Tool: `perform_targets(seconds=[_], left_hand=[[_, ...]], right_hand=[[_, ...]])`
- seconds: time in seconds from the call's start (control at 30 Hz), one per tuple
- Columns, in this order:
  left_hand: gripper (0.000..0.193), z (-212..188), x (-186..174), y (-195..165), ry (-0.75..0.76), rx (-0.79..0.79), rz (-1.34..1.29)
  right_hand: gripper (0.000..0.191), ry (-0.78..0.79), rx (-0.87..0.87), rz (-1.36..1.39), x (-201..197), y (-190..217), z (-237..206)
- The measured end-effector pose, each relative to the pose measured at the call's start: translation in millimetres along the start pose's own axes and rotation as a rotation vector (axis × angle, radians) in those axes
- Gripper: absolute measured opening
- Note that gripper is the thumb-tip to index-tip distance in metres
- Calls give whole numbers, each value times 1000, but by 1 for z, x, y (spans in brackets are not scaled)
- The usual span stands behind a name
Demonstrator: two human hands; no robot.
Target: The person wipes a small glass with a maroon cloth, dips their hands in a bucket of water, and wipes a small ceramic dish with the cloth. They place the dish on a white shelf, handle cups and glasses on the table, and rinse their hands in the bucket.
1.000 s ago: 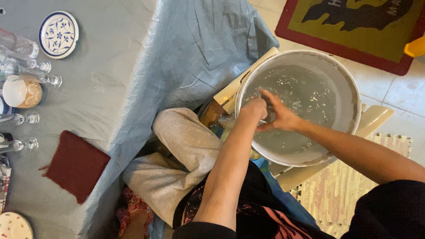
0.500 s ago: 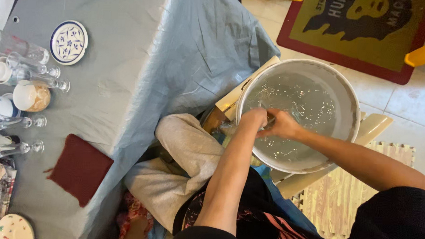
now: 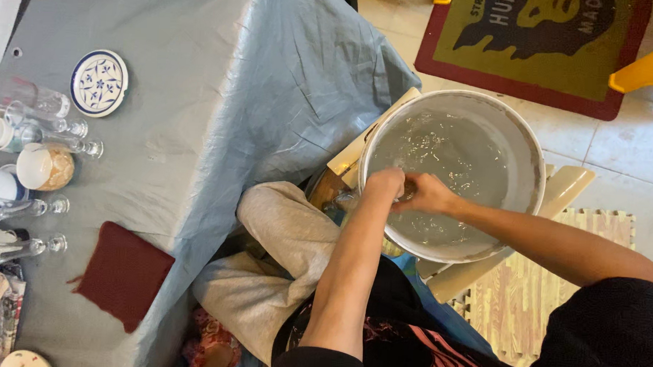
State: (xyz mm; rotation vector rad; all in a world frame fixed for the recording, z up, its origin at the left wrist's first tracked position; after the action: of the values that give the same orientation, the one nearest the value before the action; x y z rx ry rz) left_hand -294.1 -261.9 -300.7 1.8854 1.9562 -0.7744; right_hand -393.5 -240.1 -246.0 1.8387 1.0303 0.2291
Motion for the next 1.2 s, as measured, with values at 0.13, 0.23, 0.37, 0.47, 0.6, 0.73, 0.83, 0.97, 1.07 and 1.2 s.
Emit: perform_targets(seconds=[0.13,0.23,0.37,0.47,0.6,0.73,0.83,0.97,1.07,1.2], left_hand=[[30,0,3,-4,73,38,-28],[31,1,3,-6,96,42,-43],[36,2,0,-7,43,11,-16],[37,0,-3,-6,-20,5,-41],[37,-6,-3,-7,-35,6,-41],[37,-7,-2,-10,-36,12,-39],[37,-6,-2,-13,-41,17,-36],[37,-4,-3,-15,-49,21,-39],[37,-5,-3,-16,-54,25,-48],[37,-5,-3,-17,-59,30,-62]], right_hand=[[74,24,23,39,2,7,-5],[72,22,-97,142,0,8,-5],[56,226,-108,698,-5,-4,2],[42,94,-51,735,-11,-14,8],[24,28,-186,-151,-5,-4,2],[21,10,-45,-149,-9,2,-1],[26,-78,-116,-32,-18,11,-4],[20,-72,-236,-292,-16,17,-5],[18,35,-71,-395,-12,4,-2],[20,-71,-217,-152,-22,12,-1]])
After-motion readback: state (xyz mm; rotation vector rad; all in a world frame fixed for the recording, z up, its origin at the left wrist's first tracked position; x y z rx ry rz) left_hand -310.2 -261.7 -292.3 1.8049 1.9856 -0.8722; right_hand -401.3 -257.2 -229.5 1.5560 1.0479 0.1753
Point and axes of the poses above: each hand's wrist, its own z-axis towards the middle knuckle, its own x-axis out of the palm, y = z × x, the point moved 6 cm from there along z, towards the middle knuckle, and after that the axes turned 10 degrees about z, right-handed, at the moved point
